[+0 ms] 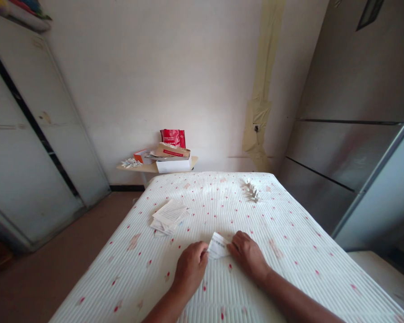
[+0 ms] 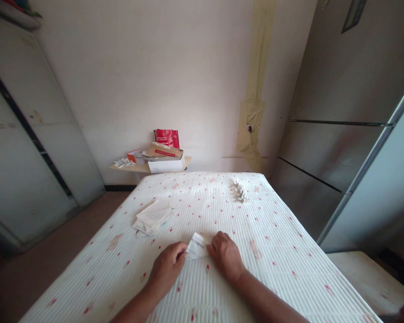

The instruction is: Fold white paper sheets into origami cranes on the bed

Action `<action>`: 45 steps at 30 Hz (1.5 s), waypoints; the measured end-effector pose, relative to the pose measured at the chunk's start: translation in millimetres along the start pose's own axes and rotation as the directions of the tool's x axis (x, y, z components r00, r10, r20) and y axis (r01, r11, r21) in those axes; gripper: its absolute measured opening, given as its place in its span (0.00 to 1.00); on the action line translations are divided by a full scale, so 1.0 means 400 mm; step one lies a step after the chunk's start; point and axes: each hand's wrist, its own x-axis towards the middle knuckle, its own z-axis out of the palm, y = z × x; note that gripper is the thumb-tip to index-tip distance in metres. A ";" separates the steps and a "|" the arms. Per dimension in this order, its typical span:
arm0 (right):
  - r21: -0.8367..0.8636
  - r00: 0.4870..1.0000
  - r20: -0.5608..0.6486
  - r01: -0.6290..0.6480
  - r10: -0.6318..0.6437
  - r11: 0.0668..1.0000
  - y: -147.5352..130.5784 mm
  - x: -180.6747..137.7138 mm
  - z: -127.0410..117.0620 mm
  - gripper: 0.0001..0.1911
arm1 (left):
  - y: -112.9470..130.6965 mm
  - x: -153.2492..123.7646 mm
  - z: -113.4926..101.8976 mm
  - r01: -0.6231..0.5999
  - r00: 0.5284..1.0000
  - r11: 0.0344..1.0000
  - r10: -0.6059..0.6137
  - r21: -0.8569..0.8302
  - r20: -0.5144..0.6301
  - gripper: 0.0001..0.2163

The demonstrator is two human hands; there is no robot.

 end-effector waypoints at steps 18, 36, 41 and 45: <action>-0.257 0.993 -0.089 0.047 -0.072 0.965 -0.018 -0.014 0.020 0.09 | 0.009 -0.006 0.002 -0.068 0.997 0.984 0.074 0.166 -0.031 0.15; -0.296 0.998 -0.045 0.024 -0.038 0.955 -0.024 -0.002 0.019 0.11 | 0.027 -0.004 0.005 -0.077 0.997 0.941 0.079 0.329 0.010 0.15; -0.296 0.999 -0.036 0.002 -0.013 0.955 -0.028 0.003 0.017 0.11 | 0.028 -0.003 0.007 -0.072 0.997 0.925 0.072 0.374 0.012 0.15; -0.313 1.000 -0.025 0.000 -0.008 0.950 -0.031 0.003 0.014 0.12 | 0.027 -0.001 0.010 -0.075 0.997 0.921 0.079 0.383 0.007 0.15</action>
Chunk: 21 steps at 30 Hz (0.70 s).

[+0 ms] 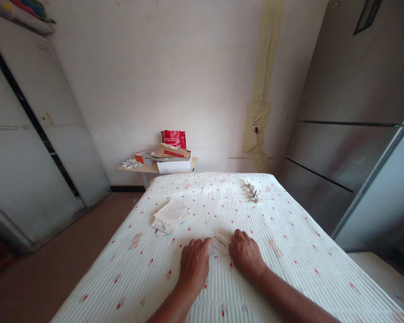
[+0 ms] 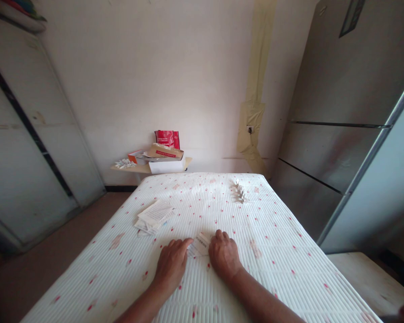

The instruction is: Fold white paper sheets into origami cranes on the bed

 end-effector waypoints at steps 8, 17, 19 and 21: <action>-0.001 0.999 0.040 -0.022 0.022 1.000 -0.004 0.005 -0.011 0.11 | 0.005 0.001 -0.002 0.008 1.000 0.999 -0.009 0.037 0.024 0.17; 0.006 0.995 0.070 -0.067 0.066 0.998 -0.006 0.011 -0.010 0.11 | 0.010 0.000 -0.010 0.007 0.999 0.999 -0.009 0.048 0.032 0.16; 0.006 0.994 0.068 -0.083 0.083 0.997 -0.006 0.011 -0.007 0.09 | 0.009 -0.001 -0.009 0.010 1.000 0.999 -0.011 0.042 0.028 0.16; 0.013 0.994 0.048 -0.102 0.101 0.995 -0.005 0.009 -0.004 0.06 | 0.011 -0.001 -0.010 0.013 1.000 0.999 -0.014 0.036 0.024 0.15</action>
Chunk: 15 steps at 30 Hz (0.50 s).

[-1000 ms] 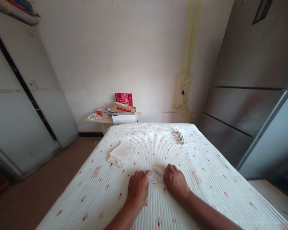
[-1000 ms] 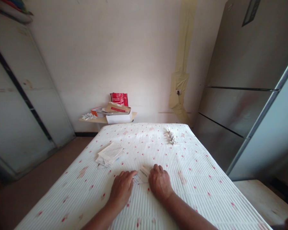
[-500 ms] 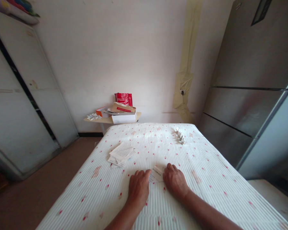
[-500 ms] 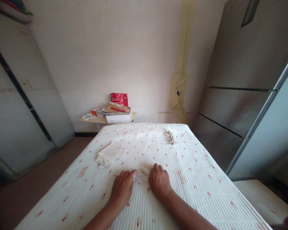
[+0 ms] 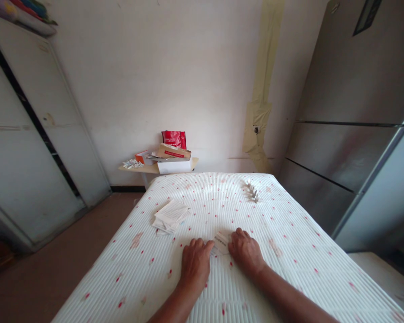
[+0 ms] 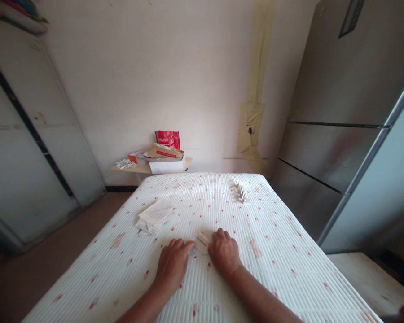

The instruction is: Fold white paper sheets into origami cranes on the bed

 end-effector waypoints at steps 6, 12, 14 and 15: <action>0.177 0.998 -0.070 0.010 0.002 0.984 0.018 -0.005 -0.003 0.04 | 0.019 0.010 -0.011 -0.060 0.997 0.998 0.061 0.019 -0.047 0.12; 0.354 0.999 -0.023 0.035 -0.029 0.935 0.006 -0.007 -0.005 0.02 | 0.012 0.035 -0.001 -0.043 0.999 0.994 0.044 -0.103 0.005 0.09; 0.361 1.000 0.027 -0.016 0.007 0.933 -0.009 -0.006 -0.005 0.03 | 0.007 0.039 0.005 0.009 1.000 0.987 -0.006 -0.160 0.018 0.07; 0.365 0.999 0.043 -0.040 0.026 0.930 -0.016 -0.005 -0.005 0.04 | 0.005 0.039 0.007 0.025 1.000 0.984 -0.022 -0.178 0.022 0.06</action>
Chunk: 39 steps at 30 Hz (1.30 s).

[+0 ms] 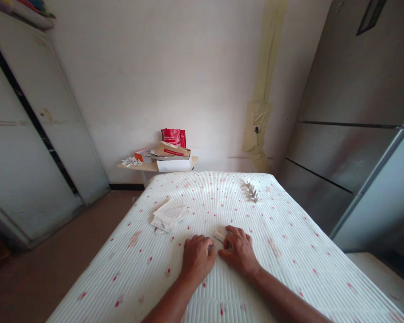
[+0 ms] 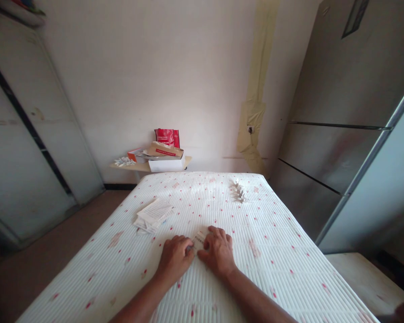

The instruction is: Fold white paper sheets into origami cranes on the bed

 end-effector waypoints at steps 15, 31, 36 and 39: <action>0.089 0.995 0.008 -0.096 0.096 0.991 0.054 0.005 -0.018 0.06 | -0.009 0.003 -0.009 0.037 0.999 0.999 -0.036 -0.034 0.035 0.07; 0.118 0.996 0.055 -0.071 0.065 0.990 0.103 0.008 -0.043 0.09 | -0.043 -0.020 -0.028 0.107 0.992 0.994 -0.105 -0.018 0.073 0.16; 0.141 0.997 0.059 -0.047 0.039 0.989 0.120 0.014 -0.040 0.10 | -0.076 -0.038 -0.029 0.075 0.997 0.995 -0.075 -0.059 0.014 0.17; 0.141 0.998 0.056 -0.046 0.039 0.989 0.123 0.018 -0.042 0.11 | -0.095 -0.043 -0.024 0.060 0.998 0.994 -0.060 -0.086 0.004 0.18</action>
